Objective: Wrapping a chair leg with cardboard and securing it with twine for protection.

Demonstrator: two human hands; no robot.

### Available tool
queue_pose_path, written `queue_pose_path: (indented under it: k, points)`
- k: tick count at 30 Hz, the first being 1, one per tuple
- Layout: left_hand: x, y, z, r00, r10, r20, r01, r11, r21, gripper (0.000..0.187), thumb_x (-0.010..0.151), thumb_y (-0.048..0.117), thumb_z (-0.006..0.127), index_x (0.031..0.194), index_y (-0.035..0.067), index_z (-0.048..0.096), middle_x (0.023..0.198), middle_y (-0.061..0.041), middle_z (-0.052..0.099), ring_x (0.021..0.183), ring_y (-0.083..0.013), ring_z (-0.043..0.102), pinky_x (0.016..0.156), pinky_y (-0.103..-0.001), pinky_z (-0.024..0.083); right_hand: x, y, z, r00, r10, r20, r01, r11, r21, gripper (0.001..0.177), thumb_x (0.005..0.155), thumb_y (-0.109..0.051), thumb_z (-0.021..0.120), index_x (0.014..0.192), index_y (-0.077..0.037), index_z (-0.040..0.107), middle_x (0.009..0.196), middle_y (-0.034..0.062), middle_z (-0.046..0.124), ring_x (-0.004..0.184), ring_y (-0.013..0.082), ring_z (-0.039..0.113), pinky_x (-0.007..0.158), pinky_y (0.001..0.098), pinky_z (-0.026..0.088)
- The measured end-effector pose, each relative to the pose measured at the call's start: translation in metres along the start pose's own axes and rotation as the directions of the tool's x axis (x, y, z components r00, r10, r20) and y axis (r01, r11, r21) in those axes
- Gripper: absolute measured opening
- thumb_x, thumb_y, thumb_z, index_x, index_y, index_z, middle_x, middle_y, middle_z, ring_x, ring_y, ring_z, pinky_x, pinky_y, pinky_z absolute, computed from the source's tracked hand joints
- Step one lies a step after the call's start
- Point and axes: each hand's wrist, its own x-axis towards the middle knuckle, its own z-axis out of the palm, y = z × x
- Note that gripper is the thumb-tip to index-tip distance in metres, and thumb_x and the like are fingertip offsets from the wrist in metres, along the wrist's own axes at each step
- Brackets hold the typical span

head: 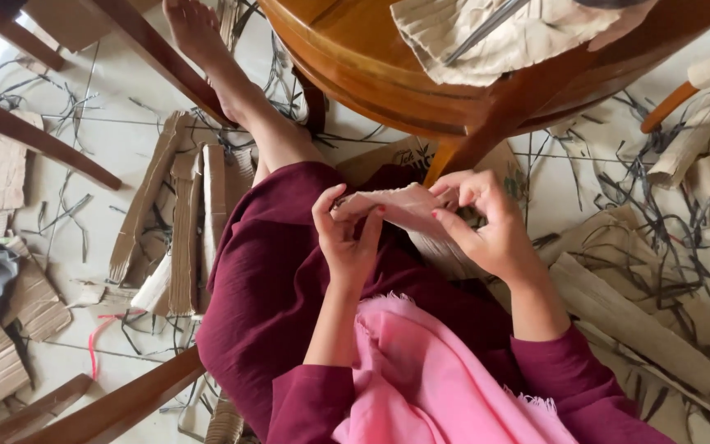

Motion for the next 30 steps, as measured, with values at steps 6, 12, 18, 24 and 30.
queue_pose_path:
  k: [6,12,18,24,30]
  points:
    - [0.023,0.024,0.02,0.99,0.114,0.086,-0.114,0.993,-0.002,0.049,0.086,-0.009,0.078,0.124,-0.005,0.046,0.089,-0.018,0.077,0.08,-0.022,0.076,0.078,-0.038,0.063,0.008,-0.041,-0.019,0.983,-0.178,-0.051,0.154,0.94,-0.304,0.033,0.095,-0.012,0.077,0.127,-0.005,0.069,0.102,0.0097,0.072,0.09,0.0238,0.072,0.081,0.037,0.058]
    - [0.059,0.084,0.048,0.961,0.097,0.257,-0.189,0.913,0.363,0.035,0.09,0.013,0.08,0.124,0.012,0.072,0.097,-0.005,0.067,0.071,-0.0171,0.063,0.07,-0.033,0.06,0.0,-0.034,-0.037,0.939,-0.282,-0.199,0.173,0.883,-0.436,0.008,0.094,-0.004,0.084,0.099,-0.006,0.079,0.093,0.0077,0.068,0.079,0.023,0.065,0.07,0.0338,0.054]
    - [0.071,0.083,0.047,0.966,0.188,0.174,-0.249,0.855,0.455,0.013,0.092,0.018,0.079,0.105,0.017,0.078,0.092,-0.001,0.053,0.07,-0.0174,0.057,0.067,-0.031,0.056,0.006,-0.04,-0.046,0.913,-0.325,-0.246,0.185,0.869,-0.46,0.011,0.096,0.006,0.086,0.094,-0.001,0.077,0.086,0.0096,0.06,0.057,0.0143,0.047,0.049,0.0265,0.041]
    - [0.055,0.039,0.063,0.999,0.039,0.006,-0.039,0.967,0.25,0.033,0.097,0.007,0.073,0.128,0.004,0.059,0.1,-0.01,0.061,0.083,-0.0257,0.072,0.073,-0.035,0.064,0.007,0.012,-0.039,0.89,-0.225,-0.396,0.128,0.958,-0.257,0.02,0.099,0.004,0.084,0.094,0.011,0.066,0.083,0.0172,0.062,0.059,0.0213,0.064,0.045,0.0277,0.052]
    - [-0.02,-0.014,0.064,0.988,-0.083,0.132,0.026,0.924,0.383,0.088,0.074,0.019,0.09,0.136,-0.001,0.031,0.136,-0.026,0.035,0.129,-0.0468,0.048,0.108,-0.062,0.044,0.012,0.007,-0.033,0.888,-0.245,-0.39,0.197,0.968,-0.159,0.019,0.098,0.008,0.08,0.09,0.015,0.063,0.081,0.0183,0.059,0.059,0.03,0.069,0.048,0.0345,0.057]
